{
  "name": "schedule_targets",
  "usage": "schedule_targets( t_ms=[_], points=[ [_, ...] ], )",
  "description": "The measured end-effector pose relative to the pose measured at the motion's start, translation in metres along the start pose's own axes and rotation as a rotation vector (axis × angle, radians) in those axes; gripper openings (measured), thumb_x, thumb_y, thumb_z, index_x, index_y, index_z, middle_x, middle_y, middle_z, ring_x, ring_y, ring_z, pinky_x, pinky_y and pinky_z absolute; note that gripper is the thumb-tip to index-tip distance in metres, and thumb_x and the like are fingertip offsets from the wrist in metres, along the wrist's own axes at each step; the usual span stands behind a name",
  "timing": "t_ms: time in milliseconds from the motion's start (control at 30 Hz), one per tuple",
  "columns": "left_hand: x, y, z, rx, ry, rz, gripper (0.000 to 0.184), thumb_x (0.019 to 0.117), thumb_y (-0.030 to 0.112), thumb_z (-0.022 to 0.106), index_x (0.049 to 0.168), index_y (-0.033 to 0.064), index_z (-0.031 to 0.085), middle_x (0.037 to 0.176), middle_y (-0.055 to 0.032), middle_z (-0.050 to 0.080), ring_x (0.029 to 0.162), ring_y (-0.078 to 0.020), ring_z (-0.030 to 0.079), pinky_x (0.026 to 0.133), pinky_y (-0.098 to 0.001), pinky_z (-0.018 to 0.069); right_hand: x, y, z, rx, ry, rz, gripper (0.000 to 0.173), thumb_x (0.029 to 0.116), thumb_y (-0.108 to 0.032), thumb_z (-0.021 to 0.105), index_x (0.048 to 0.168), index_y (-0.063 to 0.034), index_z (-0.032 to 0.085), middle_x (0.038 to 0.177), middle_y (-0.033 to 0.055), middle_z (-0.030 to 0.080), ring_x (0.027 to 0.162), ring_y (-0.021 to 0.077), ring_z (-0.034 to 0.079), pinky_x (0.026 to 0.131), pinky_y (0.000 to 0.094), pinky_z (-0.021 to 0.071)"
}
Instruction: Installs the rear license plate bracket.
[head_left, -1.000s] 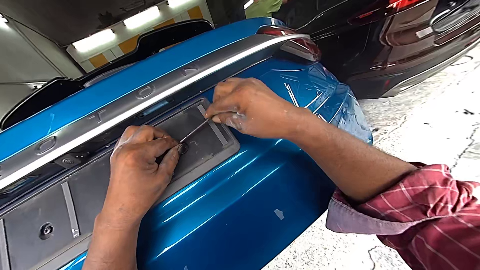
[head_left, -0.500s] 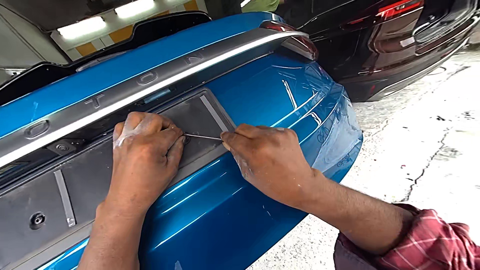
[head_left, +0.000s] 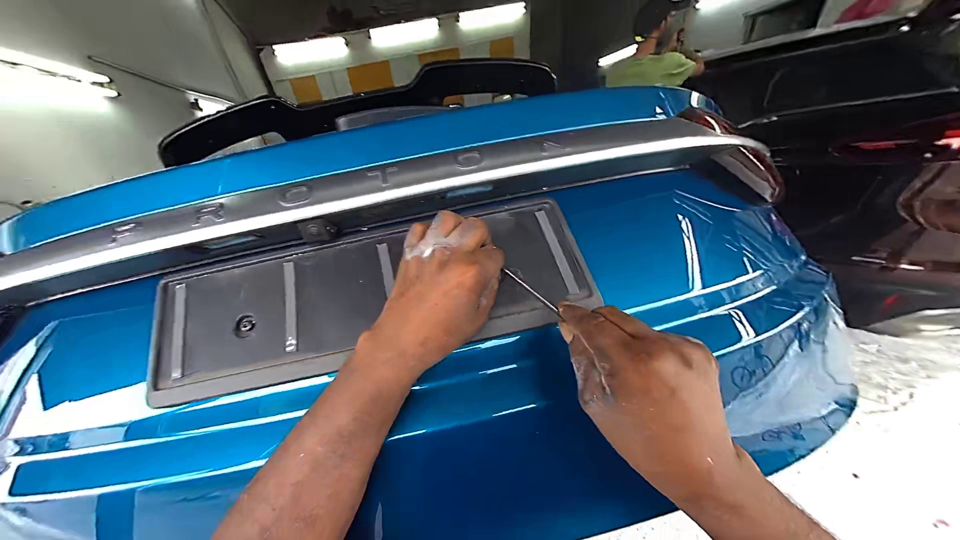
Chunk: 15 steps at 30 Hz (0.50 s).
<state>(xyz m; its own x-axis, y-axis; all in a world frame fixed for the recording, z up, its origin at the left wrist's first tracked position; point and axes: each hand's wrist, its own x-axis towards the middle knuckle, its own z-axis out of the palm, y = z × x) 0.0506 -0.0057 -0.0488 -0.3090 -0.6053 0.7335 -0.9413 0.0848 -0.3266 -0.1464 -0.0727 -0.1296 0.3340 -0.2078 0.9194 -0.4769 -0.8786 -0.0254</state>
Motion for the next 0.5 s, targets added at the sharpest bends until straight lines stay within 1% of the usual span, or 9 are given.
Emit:
schedule_targets(
  t_ms=[100, 333, 433, 500],
  points=[
    [-0.002, 0.000, -0.001, 0.030, -0.022, 0.003, 0.021, 0.0993, 0.018, 0.057, 0.095, 0.0117, 0.076, 0.104, -0.0056, 0.069, 0.111, -0.0269, 0.061, 0.094, -0.0477, 0.0466, -0.002, -0.006, 0.003, -0.014, -0.001, 0.007, 0.031, 0.0982, -0.010, 0.049, 0.108, -0.0007, 0.076, 0.078, 0.0114, 0.067, 0.055, 0.0250, 0.060, 0.043, 0.0394, 0.0416],
    [0.000, 0.002, -0.001, 0.050, -0.032, 0.012, 0.019, 0.0972, 0.014, 0.056, 0.092, 0.0104, 0.075, 0.101, -0.0064, 0.067, 0.106, -0.0280, 0.061, 0.090, -0.0476, 0.0468, -0.005, -0.018, 0.004, -0.059, -0.017, 0.043, 0.033, 0.0958, -0.008, 0.048, 0.111, 0.0001, 0.076, 0.080, 0.0125, 0.069, 0.055, 0.0265, 0.062, 0.044, 0.0413, 0.0433],
    [-0.001, 0.001, 0.001, 0.050, -0.029, 0.013, 0.019, 0.0979, 0.014, 0.056, 0.092, 0.0104, 0.074, 0.101, -0.0065, 0.067, 0.105, -0.0279, 0.061, 0.089, -0.0471, 0.0473, -0.007, -0.018, 0.006, -0.047, -0.007, 0.052, 0.033, 0.0976, -0.010, 0.048, 0.111, 0.0004, 0.076, 0.079, 0.0118, 0.069, 0.055, 0.0257, 0.062, 0.044, 0.0405, 0.0438],
    [-0.002, 0.003, 0.001, 0.061, -0.035, 0.003, 0.017, 0.0981, 0.014, 0.057, 0.095, 0.0101, 0.074, 0.101, -0.0072, 0.067, 0.104, -0.0285, 0.062, 0.089, -0.0483, 0.0480, -0.006, -0.012, 0.005, -0.008, -0.022, 0.030, 0.034, 0.0988, -0.013, 0.047, 0.112, -0.0008, 0.076, 0.080, 0.0108, 0.069, 0.056, 0.0253, 0.062, 0.045, 0.0415, 0.0451]
  ],
)
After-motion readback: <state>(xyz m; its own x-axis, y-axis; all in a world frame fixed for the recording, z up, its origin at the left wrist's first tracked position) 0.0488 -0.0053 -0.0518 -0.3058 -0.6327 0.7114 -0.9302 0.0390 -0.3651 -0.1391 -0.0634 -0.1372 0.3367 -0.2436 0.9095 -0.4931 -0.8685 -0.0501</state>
